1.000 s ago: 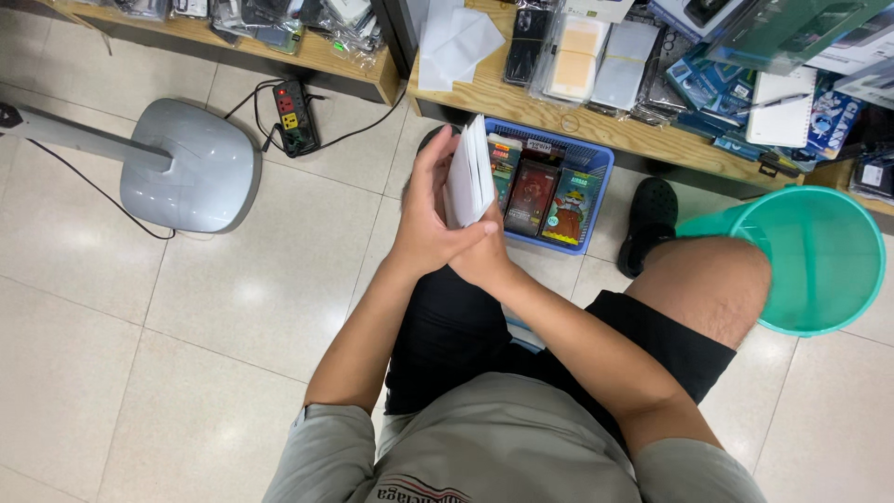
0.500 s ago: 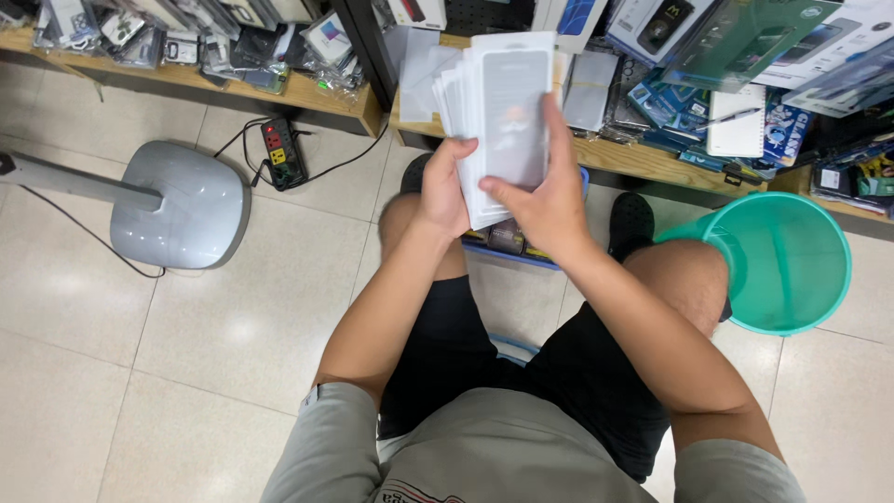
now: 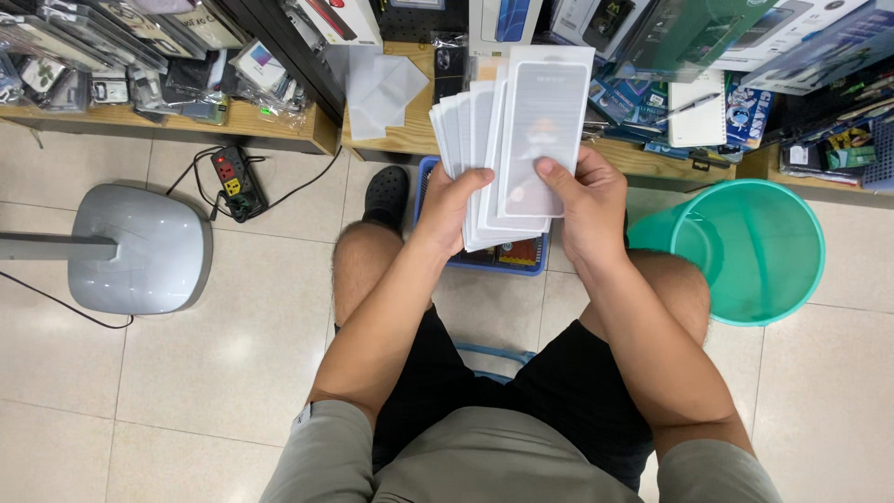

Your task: The person places a tempered glass screen protector into its protective sleeve, then adds it to a stack of similar items and secures them with a rubber band before placing them into a box.

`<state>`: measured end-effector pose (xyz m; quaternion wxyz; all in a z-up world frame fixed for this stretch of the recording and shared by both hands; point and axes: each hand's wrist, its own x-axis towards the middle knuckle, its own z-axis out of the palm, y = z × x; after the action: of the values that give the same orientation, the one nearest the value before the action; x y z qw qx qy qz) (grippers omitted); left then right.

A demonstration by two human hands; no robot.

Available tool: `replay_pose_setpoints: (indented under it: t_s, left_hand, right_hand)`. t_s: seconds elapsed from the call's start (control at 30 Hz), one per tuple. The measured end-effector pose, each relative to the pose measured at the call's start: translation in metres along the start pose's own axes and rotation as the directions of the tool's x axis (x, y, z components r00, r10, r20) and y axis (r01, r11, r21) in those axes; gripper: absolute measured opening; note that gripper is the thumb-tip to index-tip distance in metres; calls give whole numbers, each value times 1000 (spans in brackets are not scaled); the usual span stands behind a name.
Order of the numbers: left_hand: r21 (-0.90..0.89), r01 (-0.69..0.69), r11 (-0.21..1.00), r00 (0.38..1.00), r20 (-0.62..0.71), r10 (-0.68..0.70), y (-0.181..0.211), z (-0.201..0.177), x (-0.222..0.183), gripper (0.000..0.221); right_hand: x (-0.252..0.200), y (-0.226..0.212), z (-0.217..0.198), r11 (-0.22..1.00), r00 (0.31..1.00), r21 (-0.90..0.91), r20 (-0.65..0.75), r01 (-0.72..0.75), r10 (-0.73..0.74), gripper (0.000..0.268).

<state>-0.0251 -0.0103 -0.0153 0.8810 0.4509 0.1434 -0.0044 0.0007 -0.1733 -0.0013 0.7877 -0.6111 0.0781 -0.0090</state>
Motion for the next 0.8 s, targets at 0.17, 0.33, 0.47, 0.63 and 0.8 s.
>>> replay_pose_setpoints:
  t_s: [0.17,0.33,0.47,0.63,0.8]
  left_hand:
    - [7,-66,998,997,29,66,-5,-2,-4,52]
    - [-1,-125,992,992,15,125,-5,-9,-12,47]
    - [49,-154,987,987,47,152,-1,-7,-19,45]
    - [77,-128,989,990,70,122,13,7,-31,43]
    - [51,-76,996,997,30,74,-5,-12,-18,37]
  right_hand:
    - [2,-5,-8,999,996,51,-82,-21,25,21]
    - [9,-10,-28,989,987,151,-158,0,25,14]
    - [-13,-18,-11,983,989,149,-87,-106,119,13]
    - [-30,-28,-2,974,978,90,28,-208,206,20]
    - [-5,-10,-24,995,994,101,-104,-3,14,16]
